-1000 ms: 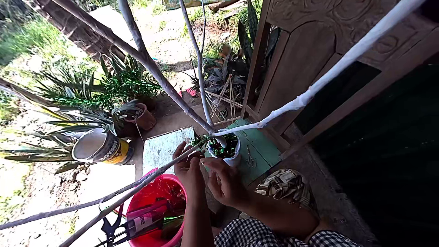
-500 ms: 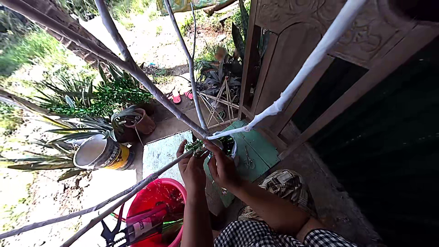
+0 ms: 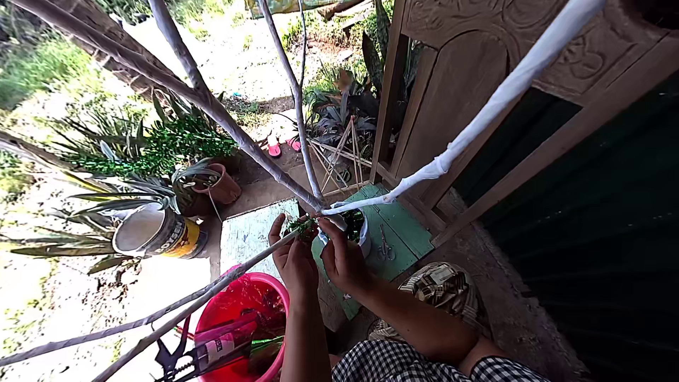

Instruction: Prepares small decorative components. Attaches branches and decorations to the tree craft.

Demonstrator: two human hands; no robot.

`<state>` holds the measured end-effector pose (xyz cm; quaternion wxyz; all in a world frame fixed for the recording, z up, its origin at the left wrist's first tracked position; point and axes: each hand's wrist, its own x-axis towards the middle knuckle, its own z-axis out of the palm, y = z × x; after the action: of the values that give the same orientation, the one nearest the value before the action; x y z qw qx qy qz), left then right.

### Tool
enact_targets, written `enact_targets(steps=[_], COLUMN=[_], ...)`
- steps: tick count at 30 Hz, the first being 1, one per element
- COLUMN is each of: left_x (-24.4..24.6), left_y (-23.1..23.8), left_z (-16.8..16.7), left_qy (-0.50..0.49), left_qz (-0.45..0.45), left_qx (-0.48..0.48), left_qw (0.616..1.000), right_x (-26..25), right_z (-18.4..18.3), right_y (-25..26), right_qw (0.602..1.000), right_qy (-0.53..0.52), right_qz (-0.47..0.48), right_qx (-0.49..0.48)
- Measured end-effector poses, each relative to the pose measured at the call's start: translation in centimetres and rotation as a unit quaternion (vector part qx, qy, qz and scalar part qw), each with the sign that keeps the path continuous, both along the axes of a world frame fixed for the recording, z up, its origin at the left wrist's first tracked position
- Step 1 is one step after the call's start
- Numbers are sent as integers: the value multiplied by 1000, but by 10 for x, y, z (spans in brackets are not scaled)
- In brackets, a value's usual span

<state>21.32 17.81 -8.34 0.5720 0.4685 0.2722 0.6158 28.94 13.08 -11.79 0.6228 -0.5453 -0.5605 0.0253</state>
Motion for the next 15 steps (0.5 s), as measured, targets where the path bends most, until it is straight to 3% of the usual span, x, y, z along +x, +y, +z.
enact_targets(steps=[15], left_x=[-4], left_y=[-2], left_z=[4], left_qy=[24], left_qz=[5], left_qx=[13], left_qw=[1000], right_x=[-22], right_z=[-1], right_y=[-9], right_qw=[1000], right_qy=[-5], right_qz=[16], right_qx=[-25])
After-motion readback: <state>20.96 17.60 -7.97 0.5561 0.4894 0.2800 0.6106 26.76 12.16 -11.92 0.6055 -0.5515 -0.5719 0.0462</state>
